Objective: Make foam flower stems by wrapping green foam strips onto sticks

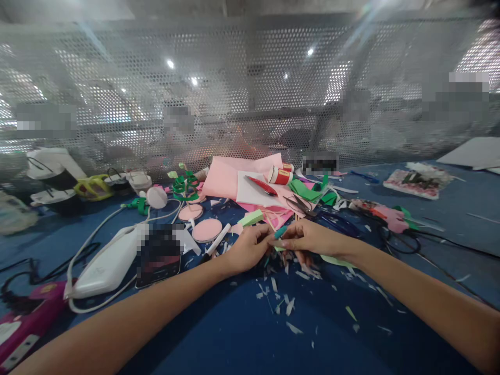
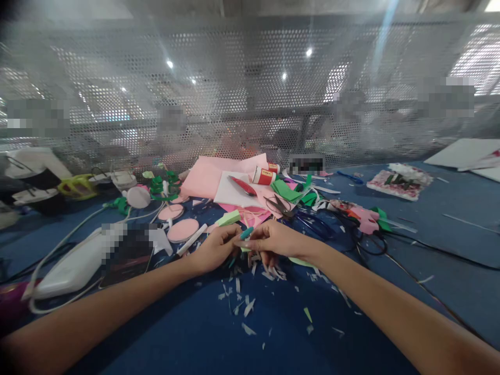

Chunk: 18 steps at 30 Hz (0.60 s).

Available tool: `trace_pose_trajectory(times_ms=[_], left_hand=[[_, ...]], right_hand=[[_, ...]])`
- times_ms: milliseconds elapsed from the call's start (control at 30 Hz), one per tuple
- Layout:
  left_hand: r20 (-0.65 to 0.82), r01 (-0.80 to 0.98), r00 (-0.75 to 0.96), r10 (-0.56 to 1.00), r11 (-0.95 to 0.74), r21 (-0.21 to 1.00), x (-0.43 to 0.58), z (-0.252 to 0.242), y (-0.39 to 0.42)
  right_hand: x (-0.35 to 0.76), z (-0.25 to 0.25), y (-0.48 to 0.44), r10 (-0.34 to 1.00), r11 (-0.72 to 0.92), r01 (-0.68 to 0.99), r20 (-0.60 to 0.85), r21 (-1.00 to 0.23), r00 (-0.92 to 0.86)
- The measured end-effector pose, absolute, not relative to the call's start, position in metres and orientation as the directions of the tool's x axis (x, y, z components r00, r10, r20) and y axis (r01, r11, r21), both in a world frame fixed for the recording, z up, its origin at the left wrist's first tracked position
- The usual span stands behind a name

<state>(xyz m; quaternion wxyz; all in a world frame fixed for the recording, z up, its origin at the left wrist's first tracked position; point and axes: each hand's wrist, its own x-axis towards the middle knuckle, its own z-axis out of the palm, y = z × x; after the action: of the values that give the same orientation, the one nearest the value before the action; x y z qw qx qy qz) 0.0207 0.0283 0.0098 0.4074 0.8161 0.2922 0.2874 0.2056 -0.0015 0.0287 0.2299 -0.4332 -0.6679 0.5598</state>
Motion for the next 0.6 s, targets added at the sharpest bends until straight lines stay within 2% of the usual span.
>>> trace_pose_trajectory(times_ms=[100,300,600], left_hand=[[0.263,0.245,0.668,0.696,-0.54,0.805,0.021,0.01,0.028],[0.226,0.259,0.665,0.712,-0.504,0.824,0.022,0.011,0.028],[0.203,0.142,0.683,0.702,-0.4,0.906,0.02,0.012,0.028]], right_hand=[[0.206,0.027,-0.001,0.795,-0.019,0.273,-0.181,-0.962,-0.58],[0.203,0.034,-0.005,0.843,-0.012,0.322,-0.183,-0.947,-0.505],[0.193,0.038,-0.012,0.858,-0.075,0.079,-0.105,-0.994,-0.503]])
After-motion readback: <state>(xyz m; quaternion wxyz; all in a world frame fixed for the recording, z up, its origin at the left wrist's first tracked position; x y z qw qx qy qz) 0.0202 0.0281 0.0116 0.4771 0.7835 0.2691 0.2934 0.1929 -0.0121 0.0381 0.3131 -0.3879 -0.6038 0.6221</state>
